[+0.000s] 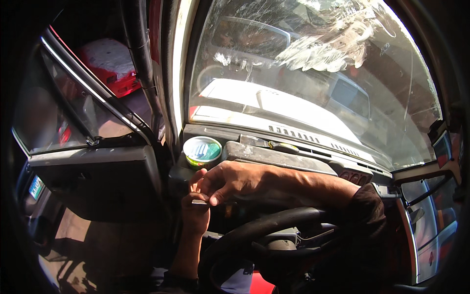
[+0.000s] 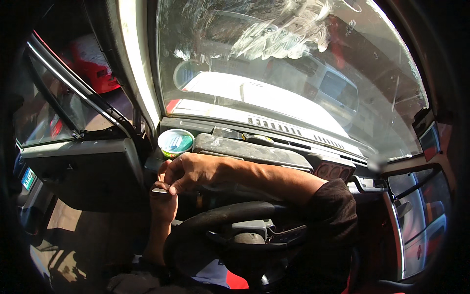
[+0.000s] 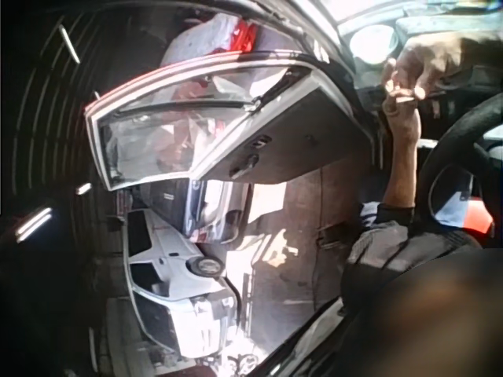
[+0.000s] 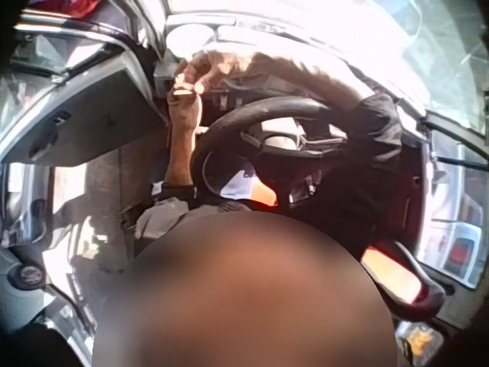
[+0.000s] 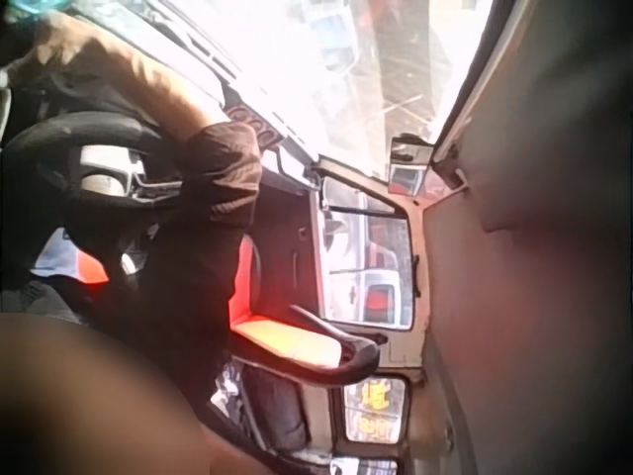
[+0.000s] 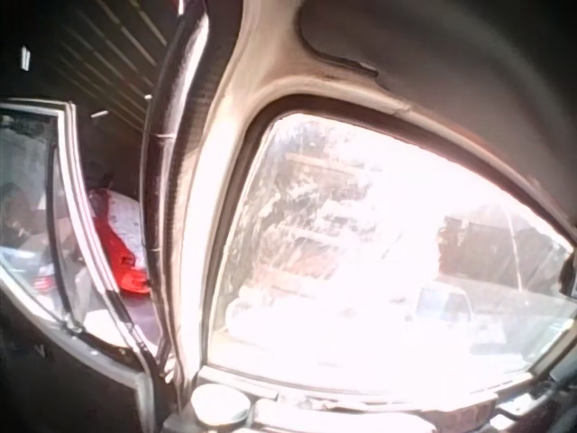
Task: The person uses a razor blade to scrape and peel a large sticker or film from the interior surface of a car windshield. They work methodically across the glass, lifting edges and removing sections of the adhesive material.
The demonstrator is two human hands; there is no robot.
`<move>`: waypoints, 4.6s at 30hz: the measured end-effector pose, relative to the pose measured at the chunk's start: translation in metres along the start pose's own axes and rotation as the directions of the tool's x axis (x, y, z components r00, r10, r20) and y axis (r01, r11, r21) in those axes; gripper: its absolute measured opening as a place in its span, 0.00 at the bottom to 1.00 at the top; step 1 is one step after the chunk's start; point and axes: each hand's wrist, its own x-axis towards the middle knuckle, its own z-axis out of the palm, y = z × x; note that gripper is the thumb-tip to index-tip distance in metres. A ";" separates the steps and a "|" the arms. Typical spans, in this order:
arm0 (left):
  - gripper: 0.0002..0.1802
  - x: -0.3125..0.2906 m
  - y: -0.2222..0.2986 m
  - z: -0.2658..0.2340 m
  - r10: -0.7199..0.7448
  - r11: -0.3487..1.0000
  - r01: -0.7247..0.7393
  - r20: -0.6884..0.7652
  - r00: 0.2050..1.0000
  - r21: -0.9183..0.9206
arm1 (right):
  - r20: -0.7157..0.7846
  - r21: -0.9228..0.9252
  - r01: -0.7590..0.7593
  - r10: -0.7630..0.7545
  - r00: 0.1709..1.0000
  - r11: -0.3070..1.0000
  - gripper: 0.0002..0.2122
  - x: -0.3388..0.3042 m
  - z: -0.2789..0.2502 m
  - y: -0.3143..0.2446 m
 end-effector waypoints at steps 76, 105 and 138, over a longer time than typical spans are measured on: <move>0.37 -0.119 -0.115 -0.337 -0.949 -0.253 0.345 -0.302 0.096 0.904 | 0.272 -0.559 -0.731 -0.920 0.284 -0.391 0.05 -0.108 -0.069 -0.185; 0.36 -0.085 -0.068 -0.283 -0.919 -0.339 0.472 -0.393 0.019 0.814 | 0.253 -0.538 -0.759 -0.929 0.269 -0.366 0.05 -0.098 -0.063 -0.193; 0.32 -0.085 -0.058 -0.287 -0.912 -0.341 0.463 -0.407 0.047 0.818 | 0.260 -0.488 -0.781 -0.919 0.297 -0.391 0.06 -0.096 -0.056 -0.199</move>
